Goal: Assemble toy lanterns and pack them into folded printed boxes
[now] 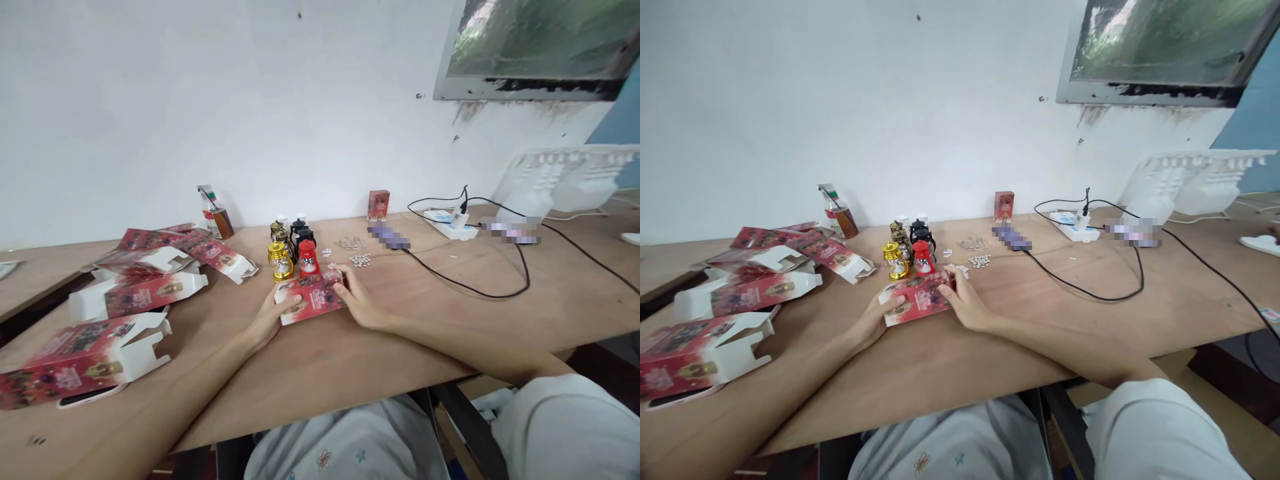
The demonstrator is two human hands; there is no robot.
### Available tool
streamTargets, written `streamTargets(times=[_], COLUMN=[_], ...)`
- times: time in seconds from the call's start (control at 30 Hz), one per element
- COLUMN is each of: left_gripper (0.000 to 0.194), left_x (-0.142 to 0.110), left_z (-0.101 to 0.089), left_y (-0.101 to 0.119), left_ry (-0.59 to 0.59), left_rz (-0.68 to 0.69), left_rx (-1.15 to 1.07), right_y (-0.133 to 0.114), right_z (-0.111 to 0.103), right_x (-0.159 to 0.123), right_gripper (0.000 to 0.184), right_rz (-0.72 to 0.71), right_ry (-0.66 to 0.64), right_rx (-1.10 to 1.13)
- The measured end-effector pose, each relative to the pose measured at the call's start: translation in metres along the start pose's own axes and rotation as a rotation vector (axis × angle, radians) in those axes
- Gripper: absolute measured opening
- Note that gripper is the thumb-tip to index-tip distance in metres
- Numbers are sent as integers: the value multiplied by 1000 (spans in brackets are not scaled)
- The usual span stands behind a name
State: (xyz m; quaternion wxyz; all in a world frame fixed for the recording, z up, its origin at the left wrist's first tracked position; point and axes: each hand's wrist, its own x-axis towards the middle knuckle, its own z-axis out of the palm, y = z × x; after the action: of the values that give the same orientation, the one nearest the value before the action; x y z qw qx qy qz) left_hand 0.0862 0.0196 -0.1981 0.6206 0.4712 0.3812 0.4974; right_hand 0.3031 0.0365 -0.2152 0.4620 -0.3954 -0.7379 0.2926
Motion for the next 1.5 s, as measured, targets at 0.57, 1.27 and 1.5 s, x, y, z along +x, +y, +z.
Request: streamTargets(times=[0.57, 1.27, 1.5], left_gripper=[26, 7, 12], left_x=[-4, 0, 2], left_z=[7, 0, -5], left_y=[14, 19, 21], left_ry=[101, 182, 126], left_rz=[-164, -180, -214], left_rx=[-32, -165, -85], right_y=[13, 3, 2], right_z=[8, -7, -8], right_x=[9, 4, 2], right_gripper=[59, 17, 38], right_rz=[157, 53, 20], right_ry=[218, 66, 46], right_rx=[361, 60, 29])
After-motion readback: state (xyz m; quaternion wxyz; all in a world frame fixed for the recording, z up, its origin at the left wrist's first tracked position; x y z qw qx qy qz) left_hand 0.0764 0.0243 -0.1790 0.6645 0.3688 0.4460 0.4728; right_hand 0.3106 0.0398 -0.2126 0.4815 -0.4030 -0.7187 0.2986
